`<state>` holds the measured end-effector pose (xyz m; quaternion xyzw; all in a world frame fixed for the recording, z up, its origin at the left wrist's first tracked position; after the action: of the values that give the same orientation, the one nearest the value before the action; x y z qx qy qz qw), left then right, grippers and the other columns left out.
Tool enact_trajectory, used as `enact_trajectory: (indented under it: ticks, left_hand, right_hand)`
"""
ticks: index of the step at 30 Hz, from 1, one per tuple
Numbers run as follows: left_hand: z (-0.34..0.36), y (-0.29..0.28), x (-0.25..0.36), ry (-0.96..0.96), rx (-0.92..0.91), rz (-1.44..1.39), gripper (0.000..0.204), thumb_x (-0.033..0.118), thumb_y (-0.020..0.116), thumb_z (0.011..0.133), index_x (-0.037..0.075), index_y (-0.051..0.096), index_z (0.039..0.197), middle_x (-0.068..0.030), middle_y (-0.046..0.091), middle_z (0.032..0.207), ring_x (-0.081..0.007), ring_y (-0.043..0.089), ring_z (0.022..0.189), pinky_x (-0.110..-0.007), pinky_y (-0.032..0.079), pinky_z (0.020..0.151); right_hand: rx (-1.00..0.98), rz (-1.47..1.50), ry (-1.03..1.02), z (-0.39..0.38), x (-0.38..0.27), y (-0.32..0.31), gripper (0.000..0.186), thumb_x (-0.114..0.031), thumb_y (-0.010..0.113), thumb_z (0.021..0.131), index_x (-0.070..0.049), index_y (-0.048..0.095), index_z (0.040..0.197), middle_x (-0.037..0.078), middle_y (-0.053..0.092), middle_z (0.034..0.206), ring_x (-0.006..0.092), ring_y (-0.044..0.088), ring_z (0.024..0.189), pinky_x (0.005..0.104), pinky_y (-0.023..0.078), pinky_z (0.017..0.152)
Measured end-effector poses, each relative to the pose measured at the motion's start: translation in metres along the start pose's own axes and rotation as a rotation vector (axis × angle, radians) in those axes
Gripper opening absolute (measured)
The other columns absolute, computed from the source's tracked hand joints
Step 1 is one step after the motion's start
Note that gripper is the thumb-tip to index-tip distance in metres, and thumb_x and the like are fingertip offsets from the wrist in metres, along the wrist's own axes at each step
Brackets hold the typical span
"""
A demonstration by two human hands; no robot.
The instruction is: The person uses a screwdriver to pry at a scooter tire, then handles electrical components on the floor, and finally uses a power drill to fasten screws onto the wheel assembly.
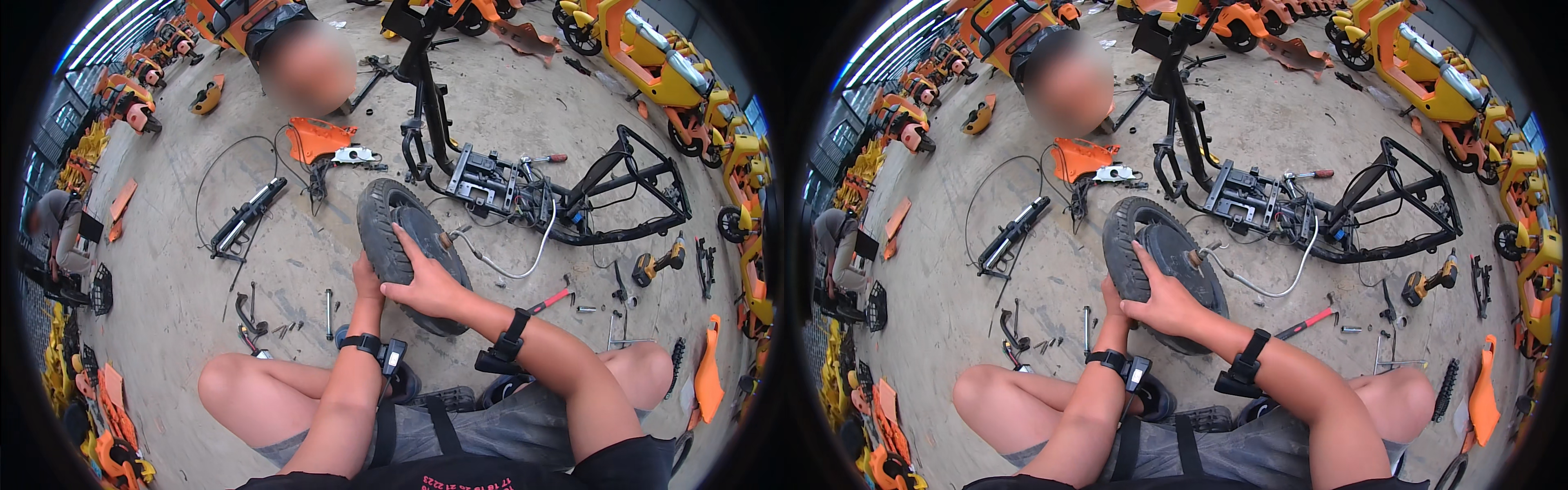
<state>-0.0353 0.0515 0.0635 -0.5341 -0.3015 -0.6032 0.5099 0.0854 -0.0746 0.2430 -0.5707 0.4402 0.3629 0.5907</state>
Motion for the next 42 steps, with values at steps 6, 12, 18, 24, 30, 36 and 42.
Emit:
enact_trajectory:
  ticks: [6, 12, 18, 24, 30, 36, 42]
  left_hand:
    - [0.004, 0.025, 0.046, 0.182, 0.095, 0.249, 0.016, 0.017, 0.063, 0.091, 0.007, 0.063, 0.104, -0.0209, 0.070, 0.087, -0.0423, 0.068, 0.078, -0.049, 0.053, 0.065]
    - [0.011, 0.039, 0.085, 0.260, 0.072, 0.430, 0.017, 0.020, 0.059, 0.095, 0.006, 0.053, 0.087, -0.0215, 0.064, 0.073, -0.0437, 0.063, 0.069, -0.053, 0.048, 0.059]
    - [0.017, 0.036, 0.080, 0.150, -0.083, 0.439, 0.014, 0.019, 0.054, 0.097, 0.005, 0.057, 0.096, -0.0238, 0.065, 0.079, -0.0463, 0.062, 0.075, -0.055, 0.047, 0.063]
    - [0.004, 0.037, 0.019, 0.062, -0.110, 0.174, 0.020, 0.021, 0.053, 0.099, 0.005, 0.060, 0.107, -0.0186, 0.070, 0.089, -0.0375, 0.068, 0.078, -0.049, 0.052, 0.066]
    - [0.025, 0.010, 0.018, -0.167, -0.145, -0.239, 0.023, 0.020, 0.054, 0.098, 0.004, 0.060, 0.113, -0.0151, 0.070, 0.097, -0.0319, 0.069, 0.084, -0.045, 0.054, 0.071]
    - [0.015, 0.032, 0.033, -0.152, -0.111, -0.219, 0.028, 0.019, 0.055, 0.097, 0.003, 0.059, 0.120, -0.0116, 0.070, 0.105, -0.0264, 0.069, 0.090, -0.041, 0.055, 0.076]
    - [-0.008, 0.041, 0.052, -0.402, -0.043, -0.863, 0.035, 0.017, 0.056, 0.096, 0.002, 0.059, 0.127, -0.0080, 0.069, 0.113, -0.0208, 0.069, 0.096, -0.037, 0.057, 0.081]
  right_hand:
    - [0.084, -0.025, -0.041, -0.012, 0.015, -0.023, 0.099, -0.024, 0.073, 0.080, -0.009, 0.015, 0.159, 0.029, 0.057, 0.131, 0.0359, 0.064, 0.113, 0.0376, 0.047, 0.100]
    - [0.223, 0.128, 0.006, -0.024, 0.013, -0.034, 0.099, -0.020, 0.073, 0.081, -0.007, 0.015, 0.159, 0.019, 0.049, 0.141, 0.0234, 0.057, 0.117, 0.0335, 0.045, 0.102]
    - [0.222, 0.191, 0.049, -0.025, 0.014, -0.032, 0.099, -0.020, 0.073, 0.080, -0.008, 0.015, 0.159, 0.021, 0.052, 0.138, 0.0242, 0.057, 0.117, 0.0339, 0.046, 0.101]
    - [0.097, -0.075, 0.069, -0.009, -0.002, 0.009, 0.106, -0.029, 0.070, 0.081, -0.009, 0.002, 0.159, 0.035, 0.065, 0.107, 0.0480, 0.065, 0.097, 0.0455, 0.050, 0.092]
    - [-0.045, -0.053, 0.050, 0.013, -0.005, 0.002, 0.103, -0.035, 0.068, 0.084, -0.009, 0.002, 0.159, 0.033, 0.067, 0.092, 0.0472, 0.066, 0.090, 0.0472, 0.052, 0.086]
    - [-0.001, -0.004, -0.066, -0.007, 0.016, -0.003, 0.101, -0.034, 0.068, 0.084, -0.012, 0.005, 0.160, 0.030, 0.067, 0.081, 0.0440, 0.067, 0.079, 0.0460, 0.053, 0.081]
    - [-0.024, 0.027, -0.145, -0.026, 0.023, -0.029, 0.099, -0.034, 0.070, 0.082, -0.012, 0.013, 0.160, 0.032, 0.065, 0.117, 0.0424, 0.065, 0.106, 0.0419, 0.049, 0.097]
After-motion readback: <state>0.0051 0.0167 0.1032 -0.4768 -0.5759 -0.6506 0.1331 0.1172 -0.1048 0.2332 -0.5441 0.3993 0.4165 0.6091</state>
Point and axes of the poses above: each hand's wrist, its own z-axis towards the middle knuckle, its own y-axis out of the palm, x = y × z, the point moved 1 cm from there along z, towards the middle knuckle
